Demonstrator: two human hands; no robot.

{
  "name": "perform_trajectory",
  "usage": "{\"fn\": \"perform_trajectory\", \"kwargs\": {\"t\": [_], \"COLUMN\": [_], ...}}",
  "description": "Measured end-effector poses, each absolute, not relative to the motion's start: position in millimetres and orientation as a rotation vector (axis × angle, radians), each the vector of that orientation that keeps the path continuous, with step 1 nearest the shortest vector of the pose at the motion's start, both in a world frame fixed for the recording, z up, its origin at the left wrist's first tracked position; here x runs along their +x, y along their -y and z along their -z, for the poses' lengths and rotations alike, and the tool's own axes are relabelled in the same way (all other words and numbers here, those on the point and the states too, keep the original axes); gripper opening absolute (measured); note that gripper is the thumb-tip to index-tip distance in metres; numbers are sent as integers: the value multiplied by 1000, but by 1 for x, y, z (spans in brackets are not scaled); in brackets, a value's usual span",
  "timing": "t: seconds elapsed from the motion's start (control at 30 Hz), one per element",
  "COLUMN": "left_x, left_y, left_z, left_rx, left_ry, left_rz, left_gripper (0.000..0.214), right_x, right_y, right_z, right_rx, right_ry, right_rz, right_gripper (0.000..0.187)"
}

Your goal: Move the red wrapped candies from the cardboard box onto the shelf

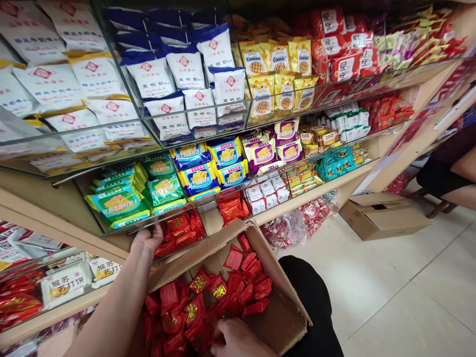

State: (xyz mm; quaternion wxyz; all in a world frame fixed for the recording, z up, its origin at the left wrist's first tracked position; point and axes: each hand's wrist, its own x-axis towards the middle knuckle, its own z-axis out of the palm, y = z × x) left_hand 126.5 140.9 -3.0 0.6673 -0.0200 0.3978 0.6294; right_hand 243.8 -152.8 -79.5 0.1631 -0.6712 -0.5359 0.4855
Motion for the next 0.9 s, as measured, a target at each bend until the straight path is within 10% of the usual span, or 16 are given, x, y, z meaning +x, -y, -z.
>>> {"fn": "perform_trajectory", "kwargs": {"t": [0.9], "left_x": [128], "left_y": [-100], "left_z": [-30], "left_rx": [-56], "left_ry": [-936], "left_rz": [-1317], "left_gripper": [25], "right_x": [254], "right_y": [139], "right_z": [79], "right_rx": [-2013], "right_ry": [1875], "right_rz": [-952], "right_gripper": [25]}}
